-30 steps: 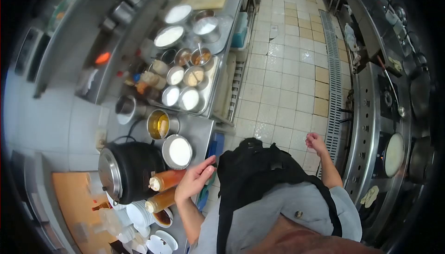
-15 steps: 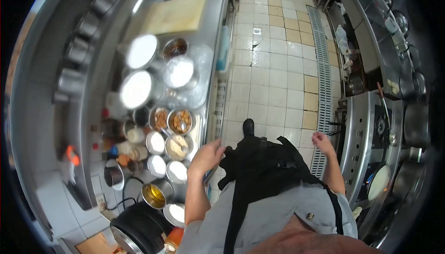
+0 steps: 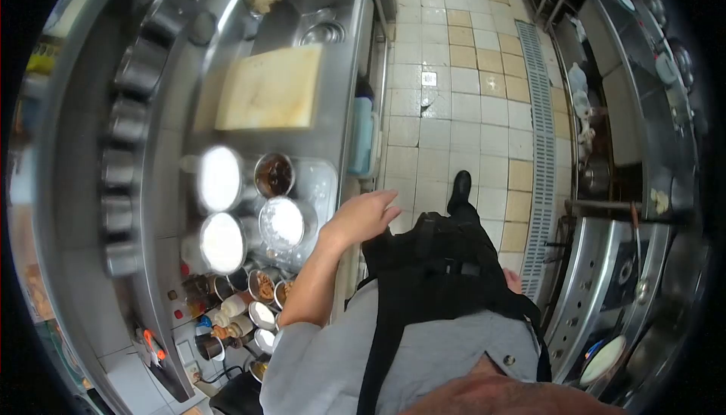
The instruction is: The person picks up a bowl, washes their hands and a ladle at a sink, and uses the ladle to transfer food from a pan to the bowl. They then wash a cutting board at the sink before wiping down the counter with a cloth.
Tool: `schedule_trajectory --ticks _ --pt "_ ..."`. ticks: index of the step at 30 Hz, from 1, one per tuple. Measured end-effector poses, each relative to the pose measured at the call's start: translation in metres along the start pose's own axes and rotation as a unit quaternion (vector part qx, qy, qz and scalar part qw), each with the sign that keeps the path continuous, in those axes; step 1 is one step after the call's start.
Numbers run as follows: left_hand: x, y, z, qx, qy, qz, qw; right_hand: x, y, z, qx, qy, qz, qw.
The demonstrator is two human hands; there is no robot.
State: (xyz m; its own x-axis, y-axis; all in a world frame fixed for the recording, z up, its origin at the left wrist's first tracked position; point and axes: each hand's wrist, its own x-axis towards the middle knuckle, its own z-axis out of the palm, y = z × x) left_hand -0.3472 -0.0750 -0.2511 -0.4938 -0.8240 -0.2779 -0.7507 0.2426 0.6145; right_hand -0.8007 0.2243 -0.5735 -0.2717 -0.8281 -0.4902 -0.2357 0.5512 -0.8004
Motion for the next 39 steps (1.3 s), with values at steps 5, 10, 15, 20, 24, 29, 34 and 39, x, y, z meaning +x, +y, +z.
schedule_trajectory --ticks 5,10,15,20,24,29,34,39 --pt "0.089 0.006 -0.026 -0.073 0.020 -0.068 0.995 0.188 0.073 -0.056 -0.030 0.044 0.056 0.997" --pt "0.128 -0.004 -0.042 -0.130 0.106 -0.184 0.968 0.384 -0.262 -0.098 0.107 -0.014 0.068 0.992" --pt "0.173 -0.042 -0.055 -0.166 0.064 -0.275 0.945 0.564 -0.492 -0.081 0.089 -0.016 -0.134 0.987" --pt "0.264 -0.101 -0.112 -0.225 0.096 -0.275 0.930 0.655 -0.588 0.014 0.097 -0.092 -0.167 0.977" --pt "0.333 -0.158 -0.175 -0.252 0.091 -0.292 0.918 0.673 -0.562 0.081 -0.206 -0.263 -0.089 0.938" --pt "0.393 -0.235 -0.241 -0.229 0.062 -0.264 0.935 0.682 -0.561 0.096 -0.136 -0.285 0.006 0.949" --pt "0.424 -0.286 -0.301 -0.136 0.097 -0.313 0.935 0.701 -0.620 0.110 0.023 -0.108 0.116 0.987" --pt "0.438 -0.323 -0.330 -0.247 0.239 -0.355 0.869 0.757 -0.676 0.147 0.093 -0.106 0.123 0.982"
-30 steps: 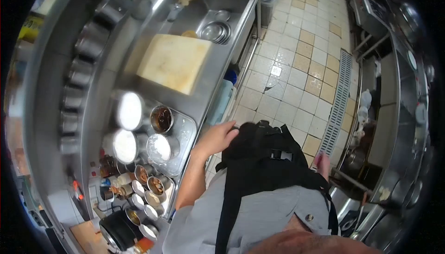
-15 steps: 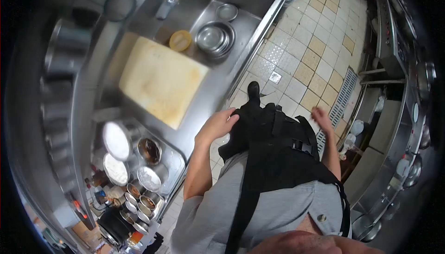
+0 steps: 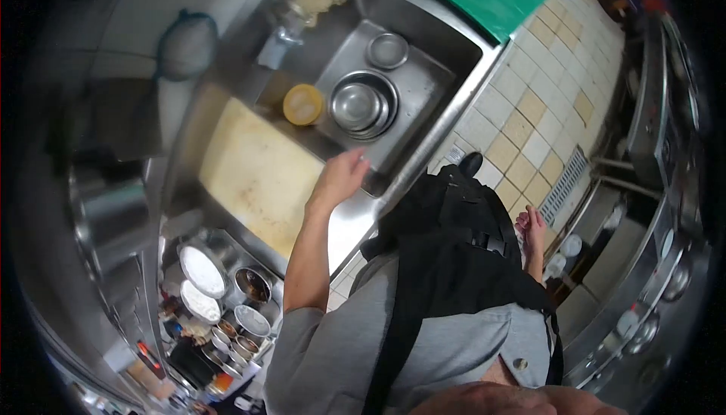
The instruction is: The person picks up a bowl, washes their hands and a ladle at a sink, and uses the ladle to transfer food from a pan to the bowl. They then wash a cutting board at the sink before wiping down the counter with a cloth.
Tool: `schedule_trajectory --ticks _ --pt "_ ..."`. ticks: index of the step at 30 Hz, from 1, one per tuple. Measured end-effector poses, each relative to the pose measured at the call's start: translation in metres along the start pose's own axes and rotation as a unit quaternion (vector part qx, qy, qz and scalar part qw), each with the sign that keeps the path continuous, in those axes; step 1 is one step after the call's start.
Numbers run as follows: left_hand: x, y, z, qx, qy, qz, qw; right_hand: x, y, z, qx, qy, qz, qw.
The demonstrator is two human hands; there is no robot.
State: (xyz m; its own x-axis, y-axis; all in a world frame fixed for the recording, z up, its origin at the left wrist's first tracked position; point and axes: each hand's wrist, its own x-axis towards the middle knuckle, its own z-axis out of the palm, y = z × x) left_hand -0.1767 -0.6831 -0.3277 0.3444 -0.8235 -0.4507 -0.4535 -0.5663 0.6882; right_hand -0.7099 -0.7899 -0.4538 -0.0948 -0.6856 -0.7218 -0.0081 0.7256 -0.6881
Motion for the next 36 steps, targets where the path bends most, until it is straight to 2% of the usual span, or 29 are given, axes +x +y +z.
schedule_trajectory --ticks 1,3,4,5,6,8,10,11,13,16,17,19,21,22,23,25,26,27,31,33,34,36 --pt "0.012 -0.005 -0.003 -0.002 0.010 -0.010 1.000 0.011 -0.014 0.012 -0.010 -0.016 -0.022 1.000" --pt "0.040 -0.018 -0.006 -0.075 0.129 -0.007 0.989 0.033 -0.046 0.037 -0.018 -0.045 -0.038 0.998" --pt "0.050 -0.022 -0.011 -0.074 0.131 -0.013 0.988 0.044 -0.061 0.049 -0.017 -0.063 -0.056 0.996" --pt "0.060 -0.022 -0.019 -0.164 0.134 -0.066 0.975 0.057 -0.077 0.059 -0.020 -0.097 -0.049 0.994" --pt "0.076 -0.019 -0.026 -0.251 0.127 -0.110 0.953 0.064 -0.095 0.076 -0.029 -0.088 -0.047 0.995" --pt "0.104 -0.022 -0.028 -0.439 0.149 -0.125 0.877 0.088 -0.132 0.096 -0.034 -0.075 -0.053 0.995" --pt "0.133 -0.017 -0.036 -0.498 0.185 -0.148 0.834 0.125 -0.173 0.108 -0.037 -0.082 -0.060 0.994" --pt "0.152 -0.014 -0.037 -0.502 0.189 -0.145 0.832 0.147 -0.197 0.119 -0.025 -0.082 -0.076 0.993" --pt "0.182 -0.017 -0.047 -0.568 0.239 -0.137 0.775 0.187 -0.238 0.145 -0.020 -0.080 -0.096 0.992" --pt "0.229 -0.022 -0.059 -0.595 0.299 -0.134 0.734 0.262 -0.291 0.176 -0.040 -0.104 -0.102 0.988" --pt "0.239 -0.022 -0.062 -0.593 0.320 -0.133 0.727 0.285 -0.303 0.186 -0.062 -0.126 -0.091 0.986" --pt "0.268 -0.019 -0.072 -0.569 0.365 -0.188 0.713 0.312 -0.330 0.203 -0.105 -0.157 -0.075 0.979" --pt "0.291 -0.032 -0.079 -0.575 0.389 -0.163 0.700 0.326 -0.357 0.226 -0.130 -0.183 -0.077 0.972" --pt "0.298 -0.041 -0.069 -0.583 0.395 -0.139 0.697 0.326 -0.364 0.220 -0.149 -0.188 -0.078 0.968" --pt "0.308 -0.048 -0.069 -0.576 0.394 -0.152 0.699 0.320 -0.374 0.219 -0.147 -0.219 -0.086 0.961" --pt "0.325 -0.064 -0.084 -0.571 0.397 -0.167 0.699 0.319 -0.383 0.212 -0.161 -0.211 -0.076 0.961" --pt "0.325 -0.071 -0.092 -0.593 0.369 -0.185 0.691 0.320 -0.384 0.211 -0.164 -0.213 -0.074 0.960" --pt "0.323 -0.069 -0.098 -0.613 0.341 -0.202 0.683 0.323 -0.380 0.204 -0.166 -0.200 -0.068 0.963" --pt "0.328 -0.050 -0.107 -0.582 0.353 -0.228 0.696 0.334 -0.355 0.164 -0.165 -0.175 -0.011 0.971" --pt "0.327 -0.058 -0.112 -0.719 0.314 -0.174 0.595 0.327 -0.341 0.152 -0.148 -0.159 -0.002 0.976" --pt "0.325 -0.060 -0.111 -0.723 0.314 -0.171 0.591 0.325 -0.335 0.148 -0.136 -0.147 0.001 0.980" --pt "0.311 -0.054 -0.110 -0.785 0.273 -0.095 0.548 0.317 -0.328 0.148 -0.141 -0.167 0.020 0.976"
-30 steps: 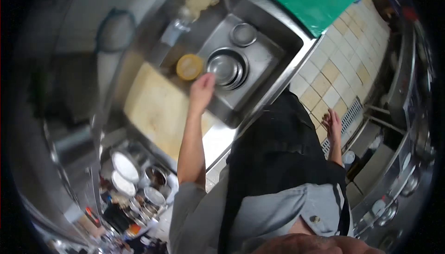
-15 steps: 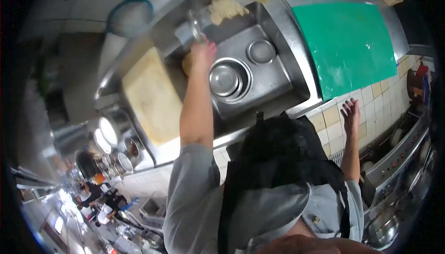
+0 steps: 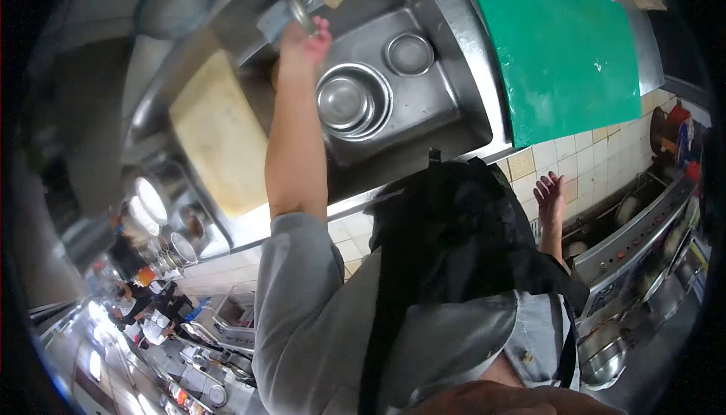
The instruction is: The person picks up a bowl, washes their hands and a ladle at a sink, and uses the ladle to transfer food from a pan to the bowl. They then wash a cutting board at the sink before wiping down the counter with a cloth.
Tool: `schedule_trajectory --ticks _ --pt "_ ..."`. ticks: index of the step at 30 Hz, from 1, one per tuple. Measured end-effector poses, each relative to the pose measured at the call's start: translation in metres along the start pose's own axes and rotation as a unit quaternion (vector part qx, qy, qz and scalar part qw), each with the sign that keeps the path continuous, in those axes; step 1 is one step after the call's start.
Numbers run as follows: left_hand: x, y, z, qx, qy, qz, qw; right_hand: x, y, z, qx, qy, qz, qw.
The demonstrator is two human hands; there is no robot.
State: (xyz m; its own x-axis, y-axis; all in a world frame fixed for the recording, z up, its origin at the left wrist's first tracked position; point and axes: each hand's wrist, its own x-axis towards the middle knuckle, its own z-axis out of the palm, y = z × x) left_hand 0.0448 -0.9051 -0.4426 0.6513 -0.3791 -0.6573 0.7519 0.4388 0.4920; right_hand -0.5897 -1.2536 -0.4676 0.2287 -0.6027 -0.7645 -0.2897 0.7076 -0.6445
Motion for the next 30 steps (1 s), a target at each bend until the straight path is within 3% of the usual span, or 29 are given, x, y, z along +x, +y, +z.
schedule_trajectory --ticks 4,7,9,10,12,16,18,23,25,30 --pt "-0.053 -0.038 0.026 -0.117 0.027 0.054 0.991 -0.001 -0.005 0.018 -0.007 -0.005 -0.007 1.000" --pt "-0.071 -0.064 0.029 -0.049 -0.024 -0.022 0.998 -0.008 -0.022 0.044 0.004 -0.008 -0.030 1.000" --pt "-0.069 -0.078 0.038 0.057 0.034 0.057 0.996 -0.013 -0.033 0.054 -0.006 -0.014 -0.045 0.999" --pt "-0.066 -0.083 0.040 0.057 0.015 0.043 0.997 -0.014 -0.039 0.054 -0.014 -0.018 -0.055 0.998" --pt "-0.069 -0.089 0.041 0.091 0.026 0.119 0.988 -0.009 -0.046 0.046 -0.030 -0.011 -0.083 0.996" --pt "-0.086 -0.130 0.084 0.111 0.022 0.045 0.993 0.014 -0.070 0.009 -0.008 0.045 -0.121 0.992" --pt "-0.095 -0.167 0.108 0.230 -0.013 -0.011 0.973 0.031 -0.084 -0.011 0.008 0.068 -0.135 0.988" --pt "-0.086 -0.271 0.148 0.325 -0.080 -0.046 0.941 0.086 -0.139 -0.049 0.068 0.102 -0.163 0.979" --pt "-0.082 -0.301 0.167 0.361 -0.086 -0.106 0.923 0.111 -0.163 -0.057 0.099 0.110 -0.152 0.977" --pt "-0.099 -0.323 0.232 0.417 0.039 -0.059 0.906 0.149 -0.212 -0.059 0.138 0.050 -0.146 0.978"
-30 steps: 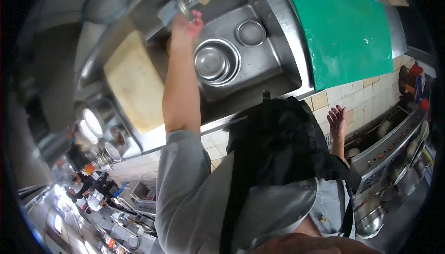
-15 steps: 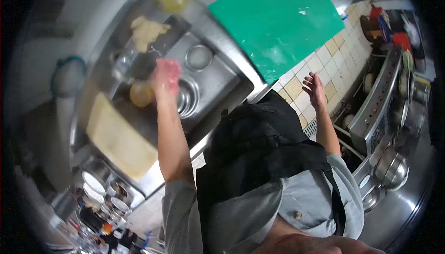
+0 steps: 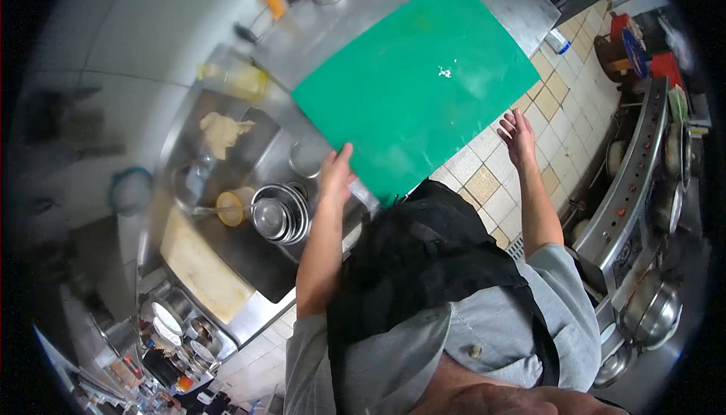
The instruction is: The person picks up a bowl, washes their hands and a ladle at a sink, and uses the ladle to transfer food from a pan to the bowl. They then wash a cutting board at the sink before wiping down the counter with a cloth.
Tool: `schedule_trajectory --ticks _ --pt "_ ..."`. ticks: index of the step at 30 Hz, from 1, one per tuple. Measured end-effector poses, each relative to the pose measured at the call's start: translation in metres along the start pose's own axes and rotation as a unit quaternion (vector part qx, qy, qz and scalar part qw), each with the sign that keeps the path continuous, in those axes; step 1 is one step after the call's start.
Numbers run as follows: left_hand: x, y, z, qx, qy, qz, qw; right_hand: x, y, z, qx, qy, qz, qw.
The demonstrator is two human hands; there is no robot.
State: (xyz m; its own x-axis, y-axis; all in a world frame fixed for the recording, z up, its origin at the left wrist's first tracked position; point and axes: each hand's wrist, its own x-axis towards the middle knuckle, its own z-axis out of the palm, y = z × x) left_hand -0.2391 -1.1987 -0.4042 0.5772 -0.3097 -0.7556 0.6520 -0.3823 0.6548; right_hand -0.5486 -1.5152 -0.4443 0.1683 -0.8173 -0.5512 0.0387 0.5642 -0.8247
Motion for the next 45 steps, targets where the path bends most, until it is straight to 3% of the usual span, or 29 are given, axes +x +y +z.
schedule_trajectory --ticks 2,6,8,11,12,13,17,22,24,26,29,32,34,36,40,45 --pt "0.016 0.004 -0.002 -0.035 -0.011 -0.064 0.997 0.009 -0.003 0.007 0.018 -0.032 -0.002 0.999" --pt "0.014 0.001 0.005 -0.036 -0.001 -0.003 0.999 0.007 -0.004 0.018 0.059 -0.031 0.018 0.998" --pt "-0.011 0.006 0.009 -0.187 -0.029 0.063 0.980 0.010 0.002 0.012 0.093 -0.080 0.048 0.991" --pt "-0.033 0.027 0.014 -0.272 -0.048 0.070 0.959 0.045 0.027 -0.010 0.198 -0.220 0.122 0.948" --pt "-0.038 0.033 0.015 -0.272 -0.052 0.056 0.959 0.009 -0.001 0.033 0.179 -0.185 0.104 0.961" --pt "-0.040 0.036 0.020 -0.272 -0.062 0.040 0.960 0.005 -0.004 0.042 0.196 -0.214 0.102 0.951" --pt "-0.042 0.032 0.025 -0.265 -0.092 0.073 0.957 0.029 0.008 0.023 0.216 -0.235 0.101 0.942" --pt "-0.067 0.038 0.002 -0.316 -0.117 0.106 0.935 0.003 0.001 0.026 0.203 -0.251 0.071 0.944" --pt "-0.084 0.044 -0.017 -0.330 -0.114 0.110 0.930 -0.023 0.002 0.030 0.204 -0.236 0.063 0.948" --pt "-0.102 0.041 -0.036 -0.336 -0.105 0.135 0.926 -0.048 0.001 0.036 0.201 -0.289 0.069 0.933" --pt "-0.139 0.029 -0.073 -0.336 -0.084 0.172 0.922 -0.098 0.007 0.055 0.178 -0.262 0.066 0.946" --pt "-0.188 0.002 -0.140 -0.341 -0.067 0.187 0.919 -0.161 0.033 0.076 0.149 -0.306 0.082 0.937" --pt "-0.203 -0.028 -0.190 -0.303 0.033 0.209 0.929 -0.218 0.045 0.105 0.135 -0.311 0.076 0.938" --pt "-0.241 -0.059 -0.263 -0.366 0.019 0.216 0.905 -0.290 0.079 0.130 0.121 -0.303 0.062 0.943" --pt "-0.291 -0.100 -0.351 -0.407 0.069 0.203 0.888 -0.371 0.121 0.168 0.055 -0.307 0.088 0.946" --pt "-0.353 -0.106 -0.408 -0.407 0.120 0.222 0.878 -0.417 0.164 0.199 -0.009 -0.369 0.193 0.909"
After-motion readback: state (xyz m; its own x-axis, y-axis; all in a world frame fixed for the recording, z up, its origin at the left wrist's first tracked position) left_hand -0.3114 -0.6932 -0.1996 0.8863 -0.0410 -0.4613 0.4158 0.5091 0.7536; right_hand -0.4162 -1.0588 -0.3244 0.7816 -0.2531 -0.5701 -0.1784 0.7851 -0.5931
